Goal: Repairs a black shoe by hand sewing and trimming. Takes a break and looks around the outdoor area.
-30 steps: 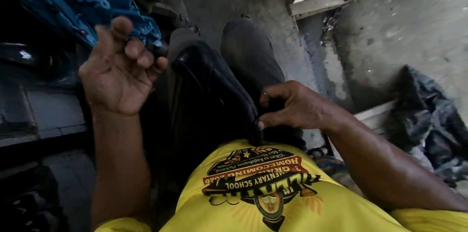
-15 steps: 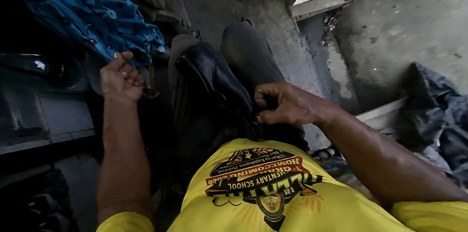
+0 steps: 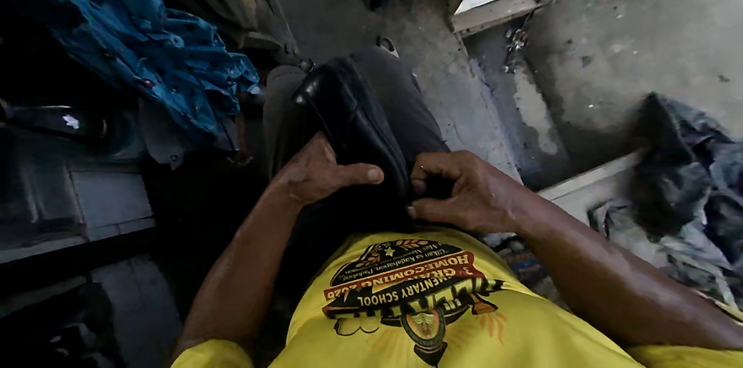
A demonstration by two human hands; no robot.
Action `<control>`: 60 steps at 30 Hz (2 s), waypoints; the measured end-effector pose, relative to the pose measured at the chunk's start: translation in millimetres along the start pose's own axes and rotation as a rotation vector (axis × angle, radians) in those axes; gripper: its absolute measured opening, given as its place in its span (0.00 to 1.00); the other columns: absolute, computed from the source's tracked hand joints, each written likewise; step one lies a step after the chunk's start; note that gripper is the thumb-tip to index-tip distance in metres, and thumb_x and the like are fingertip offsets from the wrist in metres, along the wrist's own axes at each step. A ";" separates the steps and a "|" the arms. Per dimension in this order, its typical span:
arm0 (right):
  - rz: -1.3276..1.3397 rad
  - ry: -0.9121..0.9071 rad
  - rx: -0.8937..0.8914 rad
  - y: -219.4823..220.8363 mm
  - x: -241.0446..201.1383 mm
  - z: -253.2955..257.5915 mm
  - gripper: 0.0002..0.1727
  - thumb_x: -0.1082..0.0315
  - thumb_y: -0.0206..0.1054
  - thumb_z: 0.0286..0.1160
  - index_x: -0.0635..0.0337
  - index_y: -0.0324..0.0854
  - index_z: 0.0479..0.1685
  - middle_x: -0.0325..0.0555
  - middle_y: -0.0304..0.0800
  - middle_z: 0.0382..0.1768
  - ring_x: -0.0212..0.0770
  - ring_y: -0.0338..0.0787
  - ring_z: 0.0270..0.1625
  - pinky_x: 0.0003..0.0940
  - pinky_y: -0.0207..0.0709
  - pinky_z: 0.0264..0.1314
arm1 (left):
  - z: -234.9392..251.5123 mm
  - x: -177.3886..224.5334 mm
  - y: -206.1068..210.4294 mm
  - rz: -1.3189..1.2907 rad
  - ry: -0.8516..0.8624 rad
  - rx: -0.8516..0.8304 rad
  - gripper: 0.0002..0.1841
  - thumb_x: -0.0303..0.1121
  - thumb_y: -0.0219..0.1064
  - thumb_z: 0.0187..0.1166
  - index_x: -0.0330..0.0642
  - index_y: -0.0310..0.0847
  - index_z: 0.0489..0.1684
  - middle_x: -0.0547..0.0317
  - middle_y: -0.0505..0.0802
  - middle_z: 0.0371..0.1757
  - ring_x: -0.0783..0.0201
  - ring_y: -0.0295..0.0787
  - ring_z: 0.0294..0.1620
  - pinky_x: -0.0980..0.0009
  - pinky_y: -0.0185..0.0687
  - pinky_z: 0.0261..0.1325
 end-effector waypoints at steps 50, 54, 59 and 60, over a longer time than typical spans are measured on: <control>-0.619 -0.257 -0.063 -44.0 -29.4 1.4 0.17 0.67 0.61 0.72 0.55 0.93 0.52 0.33 0.85 0.32 0.25 0.82 0.28 0.22 0.77 0.25 | 38.6 -11.8 10.3 0.052 -0.141 -0.046 0.26 0.19 0.83 0.58 0.37 0.82 0.57 0.60 0.95 0.50 0.71 0.93 0.53 0.73 0.91 0.60; -0.631 -0.244 -0.042 -39.5 -27.3 0.8 0.17 0.66 0.60 0.73 0.55 0.93 0.52 0.33 0.85 0.33 0.25 0.83 0.30 0.22 0.78 0.27 | 37.9 -12.3 10.4 0.054 -0.135 -0.022 0.25 0.18 0.83 0.57 0.36 0.83 0.56 0.60 0.95 0.49 0.71 0.93 0.53 0.73 0.91 0.60; -0.595 -0.257 -0.007 -36.2 -25.4 2.7 0.17 0.68 0.60 0.72 0.58 0.93 0.51 0.34 0.86 0.32 0.25 0.82 0.28 0.22 0.78 0.27 | 39.0 -13.5 8.2 0.080 -0.114 -0.021 0.25 0.19 0.83 0.57 0.36 0.83 0.56 0.59 0.95 0.49 0.71 0.93 0.53 0.72 0.91 0.60; -0.600 -0.260 -0.006 -34.7 -26.3 3.2 0.17 0.68 0.60 0.72 0.58 0.93 0.51 0.35 0.86 0.32 0.26 0.82 0.28 0.23 0.78 0.26 | 38.9 -13.6 8.1 0.080 -0.110 -0.023 0.24 0.19 0.83 0.57 0.36 0.84 0.55 0.59 0.96 0.48 0.71 0.93 0.53 0.72 0.91 0.60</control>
Point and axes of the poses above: each hand's wrist, its own z-axis towards the middle knuckle, its own y-axis out of the palm, x = y × z, the point moved 10 cm from there along z, towards the middle knuckle
